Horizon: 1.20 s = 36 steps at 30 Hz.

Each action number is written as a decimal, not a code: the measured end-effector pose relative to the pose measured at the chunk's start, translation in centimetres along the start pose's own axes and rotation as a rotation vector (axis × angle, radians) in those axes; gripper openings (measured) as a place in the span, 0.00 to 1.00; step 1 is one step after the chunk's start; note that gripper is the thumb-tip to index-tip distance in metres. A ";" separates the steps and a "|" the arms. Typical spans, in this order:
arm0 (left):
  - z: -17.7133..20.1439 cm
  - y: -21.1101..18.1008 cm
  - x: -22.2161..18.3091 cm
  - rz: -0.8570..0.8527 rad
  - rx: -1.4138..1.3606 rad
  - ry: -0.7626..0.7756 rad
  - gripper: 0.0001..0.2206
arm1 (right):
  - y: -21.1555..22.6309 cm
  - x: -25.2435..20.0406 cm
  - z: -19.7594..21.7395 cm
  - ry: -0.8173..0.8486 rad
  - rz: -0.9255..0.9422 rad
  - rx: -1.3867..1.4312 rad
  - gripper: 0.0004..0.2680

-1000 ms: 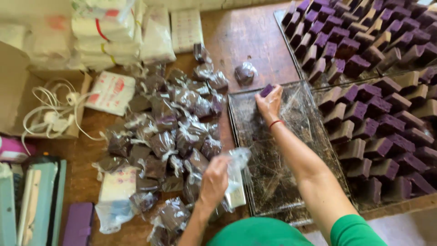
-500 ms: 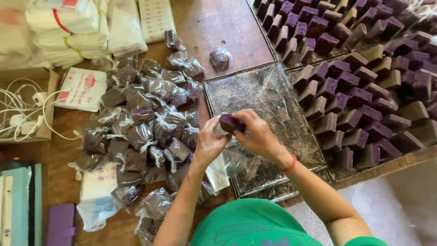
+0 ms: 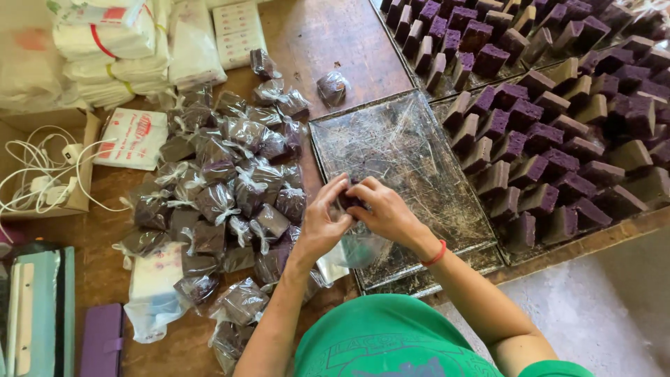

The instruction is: The person packages purple cakes by hand, placing each cake into a plastic bag and setting it on the table before moving a new tray into the workspace to continue.

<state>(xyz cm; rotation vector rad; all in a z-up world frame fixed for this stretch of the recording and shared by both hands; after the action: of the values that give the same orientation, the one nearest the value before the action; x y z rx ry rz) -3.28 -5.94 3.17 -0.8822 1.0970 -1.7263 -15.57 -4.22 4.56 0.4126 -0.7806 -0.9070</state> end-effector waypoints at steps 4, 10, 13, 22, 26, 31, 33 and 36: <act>-0.6 -0.5 -0.3 0.125 -0.224 0.093 0.30 | -1.0 -0.3 -0.9 0.109 -0.065 -0.137 0.12; 1.0 -0.8 -1.2 0.012 -0.286 0.061 0.24 | -0.7 -1.5 2.9 0.091 -0.076 -0.268 0.09; 2.8 -2.3 -1.3 0.064 -0.153 0.035 0.20 | -0.6 -2.2 3.7 0.148 -0.036 -0.280 0.10; 4.0 -3.9 -1.9 -0.150 0.467 -0.212 0.05 | -2.0 -1.1 3.4 0.011 -0.206 -0.109 0.08; 3.2 2.6 -3.6 0.133 -0.465 -0.028 0.05 | 1.0 -1.2 3.1 -0.128 -0.215 0.904 0.06; 5.4 0.7 -2.7 0.138 0.030 -0.240 0.07 | 0.2 -0.9 0.6 -0.145 -0.214 0.946 0.05; 5.6 0.3 -2.3 0.032 0.440 -0.332 0.10 | 2.6 0.0 1.1 -0.047 -0.024 0.197 0.02; 3.8 4.4 -1.7 0.262 -0.032 -0.130 0.11 | 7.5 0.7 1.1 -0.013 0.337 -0.093 0.04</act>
<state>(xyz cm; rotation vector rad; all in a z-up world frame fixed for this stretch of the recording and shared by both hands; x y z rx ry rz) 2.03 -6.52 0.28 -0.8192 1.1026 -1.4210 -12.06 -0.57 10.24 0.1850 -0.7882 -0.6283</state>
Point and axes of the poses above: each hand's wrist, its own x-axis towards the middle knuckle, its own z-axis out of the back of the hand, y = z × x, the point moved 10 cm from there along x, towards the middle knuckle, and after that the axes turned 10 degrees about z, right-handed, at the moved point
